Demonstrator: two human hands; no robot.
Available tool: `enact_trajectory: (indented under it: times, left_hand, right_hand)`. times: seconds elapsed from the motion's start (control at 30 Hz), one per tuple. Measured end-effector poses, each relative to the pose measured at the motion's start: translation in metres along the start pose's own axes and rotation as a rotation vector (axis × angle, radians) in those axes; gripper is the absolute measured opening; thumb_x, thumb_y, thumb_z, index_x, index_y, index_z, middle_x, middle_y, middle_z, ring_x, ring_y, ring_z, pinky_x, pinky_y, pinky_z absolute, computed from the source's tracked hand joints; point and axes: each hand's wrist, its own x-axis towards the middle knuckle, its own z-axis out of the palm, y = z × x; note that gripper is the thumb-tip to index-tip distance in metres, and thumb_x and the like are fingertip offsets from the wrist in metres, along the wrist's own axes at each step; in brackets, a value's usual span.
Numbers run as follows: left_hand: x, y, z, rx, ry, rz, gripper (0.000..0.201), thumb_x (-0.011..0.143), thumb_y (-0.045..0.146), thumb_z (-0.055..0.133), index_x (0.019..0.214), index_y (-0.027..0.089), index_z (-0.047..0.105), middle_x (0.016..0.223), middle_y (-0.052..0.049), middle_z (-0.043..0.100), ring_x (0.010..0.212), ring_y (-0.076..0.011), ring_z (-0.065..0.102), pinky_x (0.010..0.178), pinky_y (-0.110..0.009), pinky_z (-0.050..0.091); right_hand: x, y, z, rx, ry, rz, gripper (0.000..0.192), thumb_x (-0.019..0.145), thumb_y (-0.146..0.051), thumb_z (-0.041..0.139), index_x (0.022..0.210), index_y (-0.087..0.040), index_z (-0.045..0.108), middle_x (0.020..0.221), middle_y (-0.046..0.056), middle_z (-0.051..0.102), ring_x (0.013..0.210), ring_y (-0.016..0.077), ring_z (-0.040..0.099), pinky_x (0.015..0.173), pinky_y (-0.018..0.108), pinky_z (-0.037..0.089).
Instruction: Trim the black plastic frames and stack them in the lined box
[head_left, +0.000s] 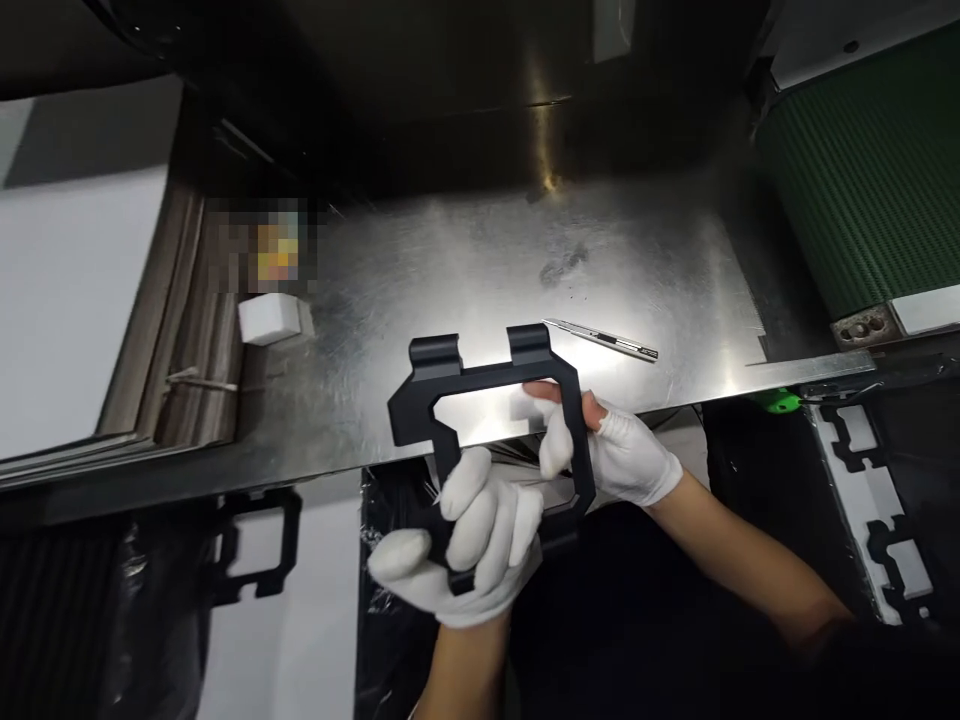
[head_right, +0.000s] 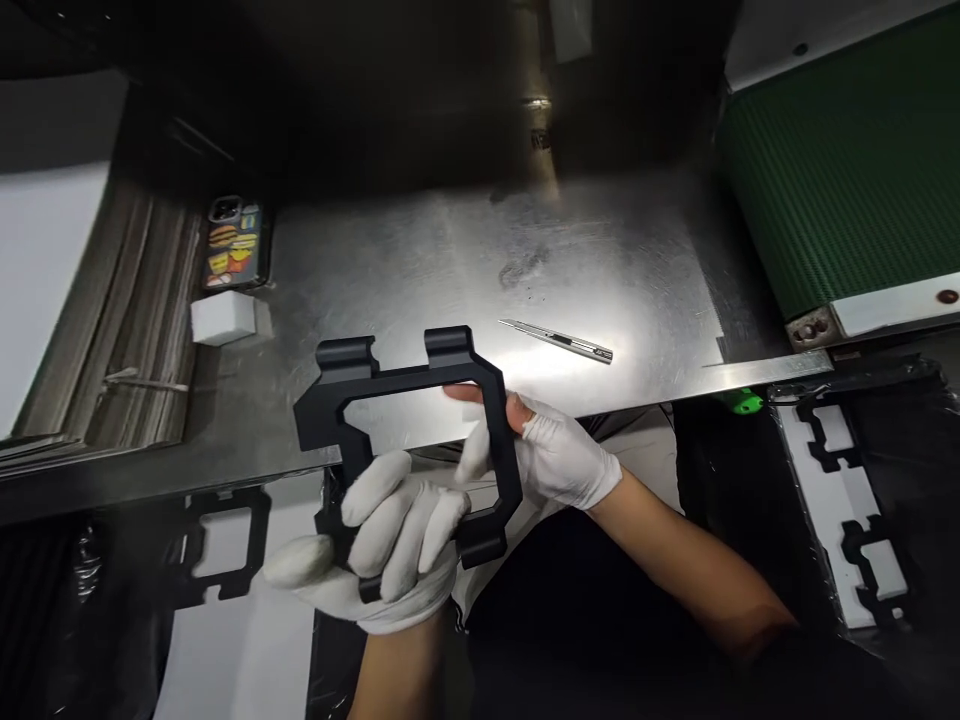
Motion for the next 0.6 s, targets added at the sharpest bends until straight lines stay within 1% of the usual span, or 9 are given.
enact_trajectory:
  times: [0.07,0.1,0.17,0.27,0.33,0.4,0.5,0.57,0.6]
  left_hand:
    - [-0.001,0.001,0.006,0.045,0.023,0.029,0.046,0.086,0.034,0.073,0.08,0.025,0.029,0.046,0.016,0.028,0.032,-0.0067,0.024,0.051,-0.025,0.039]
    - [-0.002,0.002,0.009,0.075,0.058,0.043,0.046,0.086,0.034,0.074,0.08,0.025,0.029,0.046,0.016,0.029,0.032,-0.0067,0.025,0.053,-0.025,0.041]
    - [-0.006,0.003,0.015,0.122,0.124,0.065,0.047,0.085,0.033,0.074,0.078,0.025,0.028,0.048,0.015,0.03,0.032,-0.0065,0.027,0.055,-0.025,0.043]
    - [-0.012,0.002,0.017,0.115,0.164,0.068,0.046,0.083,0.033,0.075,0.078,0.025,0.03,0.048,0.015,0.029,0.033,-0.0065,0.027,0.054,-0.024,0.042]
    - [-0.016,0.001,0.016,0.09,0.166,0.062,0.045,0.083,0.034,0.076,0.079,0.025,0.032,0.049,0.015,0.029,0.034,-0.0069,0.027,0.055,-0.024,0.042]
    - [-0.019,0.0,0.014,0.081,0.163,0.064,0.043,0.085,0.036,0.076,0.081,0.025,0.035,0.05,0.015,0.028,0.034,-0.0071,0.026,0.056,-0.025,0.042]
    - [-0.023,0.0,0.018,0.152,0.166,0.06,0.036,0.088,0.039,0.075,0.084,0.024,0.042,0.051,0.014,0.028,0.037,-0.0074,0.026,0.056,-0.026,0.041]
    - [-0.027,-0.002,0.028,0.311,0.187,0.03,0.033,0.088,0.041,0.076,0.087,0.023,0.048,0.053,0.012,0.03,0.041,-0.0082,0.029,0.056,-0.027,0.038]
    - [-0.029,-0.004,0.034,0.428,0.216,0.002,0.032,0.088,0.041,0.077,0.089,0.023,0.051,0.054,0.011,0.033,0.044,-0.0091,0.032,0.055,-0.027,0.036]
  right_hand:
    - [-0.002,-0.002,0.004,-0.121,-0.066,0.059,0.085,0.105,-0.085,0.036,0.14,-0.016,0.073,0.08,0.004,0.073,0.08,0.0187,0.069,0.083,0.034,0.059]
    - [-0.003,-0.004,0.006,-0.201,-0.058,0.058,0.088,0.106,-0.085,0.031,0.138,-0.015,0.073,0.083,0.005,0.074,0.081,0.0189,0.07,0.083,0.034,0.059]
    - [-0.004,-0.009,0.009,-0.361,0.081,-0.002,0.083,0.106,-0.084,0.034,0.134,-0.016,0.073,0.089,0.006,0.074,0.085,0.0185,0.07,0.085,0.033,0.058]
    - [-0.005,-0.015,0.008,-0.507,0.369,-0.108,0.063,0.108,-0.075,0.048,0.121,-0.019,0.074,0.08,0.0,0.066,0.075,0.0152,0.062,0.08,0.03,0.054]
    - [-0.006,-0.016,0.006,-0.531,0.46,-0.139,0.048,0.109,-0.064,0.054,0.111,-0.02,0.073,0.072,-0.004,0.057,0.066,0.0131,0.052,0.072,0.028,0.049]
    - [-0.008,-0.015,0.006,-0.539,0.516,-0.164,0.035,0.108,-0.053,0.056,0.109,-0.021,0.071,0.07,-0.006,0.052,0.062,0.0124,0.046,0.067,0.028,0.046]
    - [-0.019,-0.012,0.013,-0.62,0.662,-0.253,0.024,0.104,-0.039,0.059,0.12,-0.023,0.068,0.082,-0.003,0.058,0.07,0.0142,0.054,0.073,0.029,0.052]
    - [-0.029,-0.009,0.021,-0.709,0.728,-0.327,0.024,0.103,-0.037,0.06,0.122,-0.025,0.068,0.095,0.0,0.065,0.08,0.0167,0.06,0.08,0.033,0.056]
    - [-0.035,-0.008,0.025,-0.751,0.72,-0.354,0.023,0.104,-0.039,0.061,0.12,-0.025,0.069,0.1,0.002,0.068,0.085,0.0179,0.063,0.083,0.034,0.058]
